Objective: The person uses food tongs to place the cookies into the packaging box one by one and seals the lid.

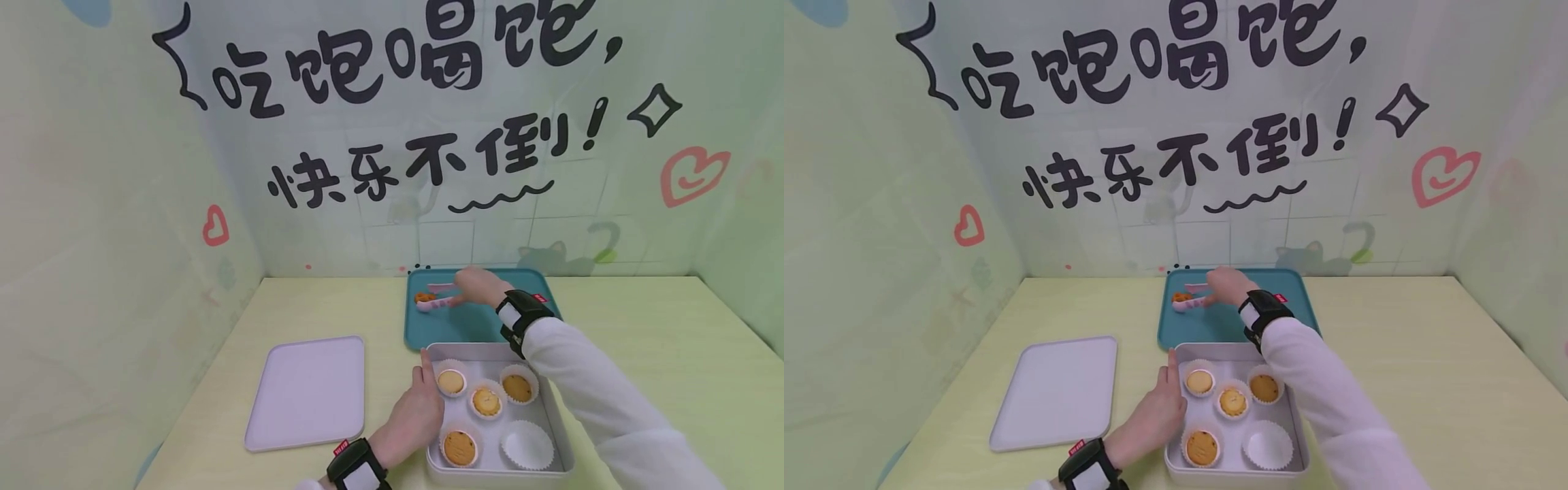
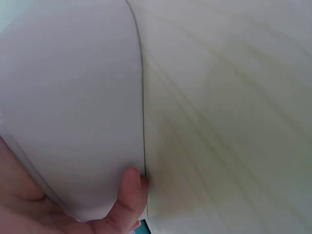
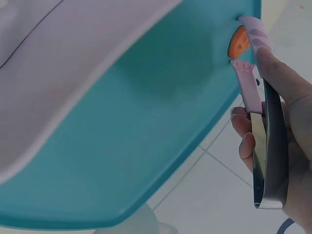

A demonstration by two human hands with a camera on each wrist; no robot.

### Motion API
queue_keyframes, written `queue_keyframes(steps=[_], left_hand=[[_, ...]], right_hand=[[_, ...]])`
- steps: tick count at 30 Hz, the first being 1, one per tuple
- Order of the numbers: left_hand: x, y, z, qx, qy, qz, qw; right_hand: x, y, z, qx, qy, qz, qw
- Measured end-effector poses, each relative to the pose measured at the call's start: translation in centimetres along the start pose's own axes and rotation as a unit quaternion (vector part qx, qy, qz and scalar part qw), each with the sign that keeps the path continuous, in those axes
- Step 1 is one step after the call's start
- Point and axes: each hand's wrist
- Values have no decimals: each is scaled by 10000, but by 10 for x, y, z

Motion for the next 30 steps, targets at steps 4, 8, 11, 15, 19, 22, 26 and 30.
queue_keyframes(steps=[4, 8, 11, 15, 19, 22, 26, 30], left_hand=[[0, 0, 0, 28, -29, -11, 10000], [1, 0, -1, -41, 20, 130, 9999], [1, 0, -1, -61, 32, 132, 9999], [2, 0, -1, -60, 28, 131, 9999], [1, 0, -1, -44, 22, 143, 9999], [2, 0, -1, 2, 51, 173, 9998], [3, -1, -1, 16, 109, 207, 9997], [2, -1, -1, -58, 89, 129, 9999]], right_hand=[[-2, -3, 2, 74, 101, -140, 9998], [-3, -5, 3, 61, 193, -324, 9993], [-4, -6, 3, 39, 246, -389, 9989], [-4, -5, 0, 190, 350, -406, 9984], [-4, -1, -8, 457, 573, -375, 9966], [-1, 3, -15, 503, 652, -353, 9960], [1, 7, -17, 368, 556, -366, 9971], [-3, 9, -14, 153, 485, -174, 9986]])
Point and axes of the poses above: each hand's wrist, its own z-axis towards the middle knuckle, its own x-axis out of the back of the hand, y = z × x, and after that the axes turned 9 degrees about -y, right-handed
